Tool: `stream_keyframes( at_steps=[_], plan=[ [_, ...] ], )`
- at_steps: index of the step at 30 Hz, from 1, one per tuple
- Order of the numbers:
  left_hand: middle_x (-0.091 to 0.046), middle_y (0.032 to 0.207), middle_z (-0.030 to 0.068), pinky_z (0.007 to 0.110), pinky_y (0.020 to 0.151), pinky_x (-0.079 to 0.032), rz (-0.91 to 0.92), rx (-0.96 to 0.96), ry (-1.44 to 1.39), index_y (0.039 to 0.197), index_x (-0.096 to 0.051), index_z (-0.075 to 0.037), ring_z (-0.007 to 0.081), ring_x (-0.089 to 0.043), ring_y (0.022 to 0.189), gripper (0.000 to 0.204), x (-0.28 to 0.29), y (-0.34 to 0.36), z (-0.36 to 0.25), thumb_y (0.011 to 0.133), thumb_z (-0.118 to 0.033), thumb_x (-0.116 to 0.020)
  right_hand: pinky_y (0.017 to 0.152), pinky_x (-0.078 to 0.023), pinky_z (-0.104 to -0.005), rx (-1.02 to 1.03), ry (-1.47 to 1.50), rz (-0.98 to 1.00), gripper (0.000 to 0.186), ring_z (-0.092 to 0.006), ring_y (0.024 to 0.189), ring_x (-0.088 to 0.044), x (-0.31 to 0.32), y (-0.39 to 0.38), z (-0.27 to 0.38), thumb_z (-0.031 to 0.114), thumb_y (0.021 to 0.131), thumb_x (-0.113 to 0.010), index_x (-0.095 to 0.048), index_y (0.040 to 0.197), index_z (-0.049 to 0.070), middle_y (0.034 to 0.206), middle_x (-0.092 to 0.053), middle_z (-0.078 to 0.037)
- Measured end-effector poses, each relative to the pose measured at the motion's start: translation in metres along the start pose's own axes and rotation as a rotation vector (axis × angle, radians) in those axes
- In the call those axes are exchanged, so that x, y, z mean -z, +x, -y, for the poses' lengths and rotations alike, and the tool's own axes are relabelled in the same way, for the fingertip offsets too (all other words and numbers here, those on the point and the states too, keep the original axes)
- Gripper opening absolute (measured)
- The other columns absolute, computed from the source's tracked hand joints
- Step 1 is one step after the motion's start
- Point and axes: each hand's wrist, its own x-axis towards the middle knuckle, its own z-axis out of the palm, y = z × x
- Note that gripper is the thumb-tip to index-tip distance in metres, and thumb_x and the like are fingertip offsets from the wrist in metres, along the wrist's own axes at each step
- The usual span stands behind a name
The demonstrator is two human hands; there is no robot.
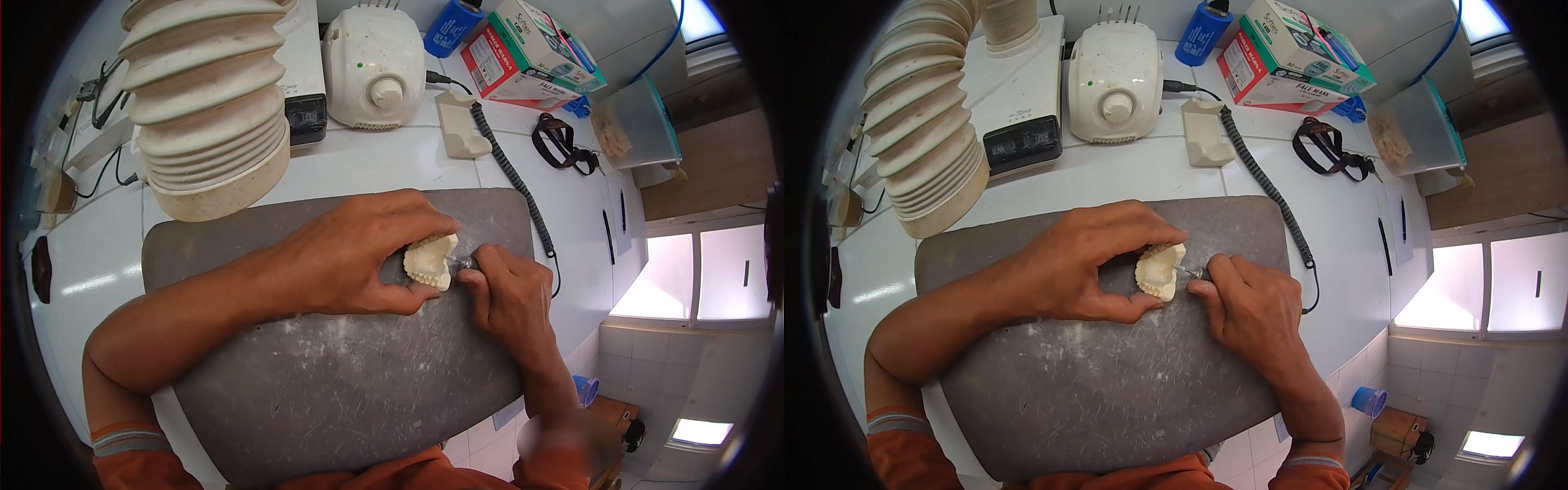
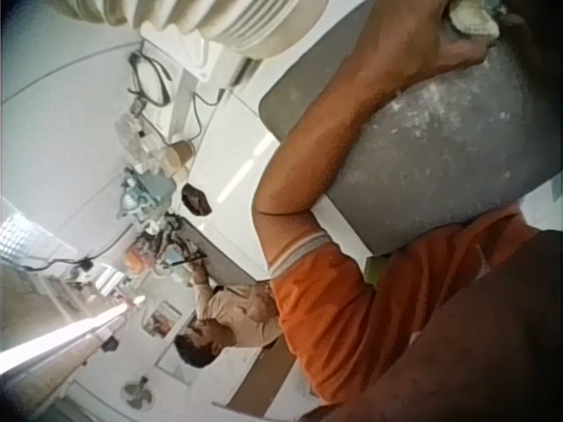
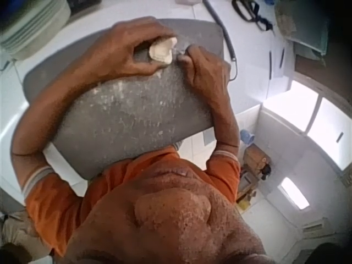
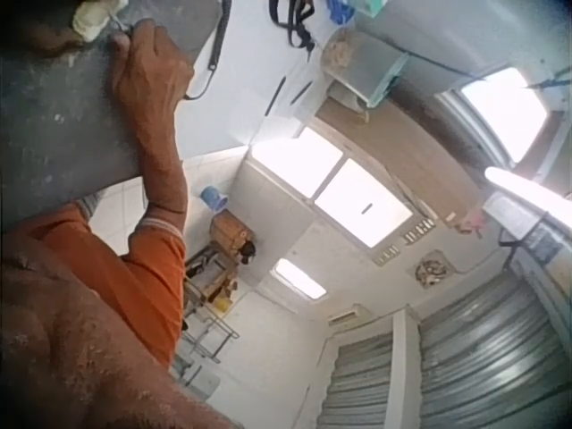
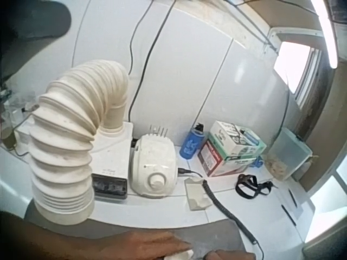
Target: Trimming excess plaster from a dental model using a hand tool.
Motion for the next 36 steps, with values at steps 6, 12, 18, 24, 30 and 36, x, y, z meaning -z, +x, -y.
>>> stream_keyframes(
  at_steps=[6, 12, 18, 24, 30, 36],
  plan=[
    [-0.075, 0.133, 0.0166, 0.044, 0.104, -0.062, -0.003, -0.006, -0.008, 0.146, -0.071, -0.003, 0.0351, -0.076, 0.121, 0.071, -0.0007, 0.0007, 0.0006, 0.083, -0.023, -0.098, 0.055, -0.048, -0.0429, 0.025, 0.011, -0.006, 0.040, -0.0285, 0.058, -0.064, -0.0008, 0.0002, -0.0020, 0.044, 0.110, -0.073, -0.064, 0.091, 0.010, 0.074, -0.061, -0.007],
    [-0.075, 0.132, 0.0162, 0.044, 0.103, -0.062, -0.009, -0.001, -0.012, 0.145, -0.071, -0.002, 0.0347, -0.076, 0.121, 0.071, -0.0007, 0.0004, 0.0003, 0.082, -0.023, -0.098, 0.054, -0.048, -0.0430, 0.039, 0.016, -0.005, 0.040, -0.0283, 0.058, -0.063, -0.0001, 0.0002, -0.0027, 0.044, 0.110, -0.072, -0.064, 0.091, 0.010, 0.073, -0.060, -0.007],
    [-0.076, 0.132, 0.0158, 0.044, 0.103, -0.062, -0.007, -0.004, -0.005, 0.145, -0.072, -0.003, 0.0345, -0.076, 0.121, 0.071, -0.0007, 0.0013, 0.0011, 0.082, -0.023, -0.098, 0.054, -0.048, -0.0424, 0.007, 0.007, -0.026, 0.038, -0.0283, 0.059, -0.064, -0.0019, -0.0006, -0.0015, 0.043, 0.110, -0.073, -0.065, 0.093, 0.009, 0.074, -0.061, -0.007],
    [-0.076, 0.132, 0.0158, 0.044, 0.103, -0.062, -0.015, -0.009, 0.002, 0.145, -0.072, -0.003, 0.0347, -0.076, 0.120, 0.071, -0.0014, 0.0000, 0.0020, 0.083, -0.023, -0.098, 0.054, -0.048, -0.0421, 0.016, 0.001, -0.008, 0.038, -0.0282, 0.058, -0.064, 0.0005, 0.0001, -0.0006, 0.042, 0.110, -0.073, -0.066, 0.093, 0.009, 0.074, -0.062, -0.007],
    [-0.075, 0.132, 0.0158, 0.045, 0.103, -0.062, -0.002, 0.011, -0.002, 0.145, -0.071, -0.004, 0.0348, -0.076, 0.121, 0.071, 0.0001, 0.0007, -0.0006, 0.083, -0.023, -0.098, 0.054, -0.048, -0.0421, 0.036, 0.019, -0.006, 0.038, -0.0284, 0.058, -0.063, 0.0012, 0.0002, -0.0018, 0.042, 0.110, -0.073, -0.065, 0.092, 0.009, 0.074, -0.061, -0.007],
    [-0.076, 0.132, 0.0157, 0.045, 0.103, -0.062, 0.001, 0.015, 0.000, 0.145, -0.071, -0.003, 0.0347, -0.076, 0.121, 0.071, -0.0006, 0.0023, 0.0010, 0.083, -0.023, -0.098, 0.054, -0.048, -0.0426, 0.011, 0.019, -0.015, 0.038, -0.0288, 0.058, -0.063, -0.0002, -0.0003, -0.0021, 0.043, 0.110, -0.073, -0.065, 0.092, 0.010, 0.073, -0.060, -0.007]
  ],
)
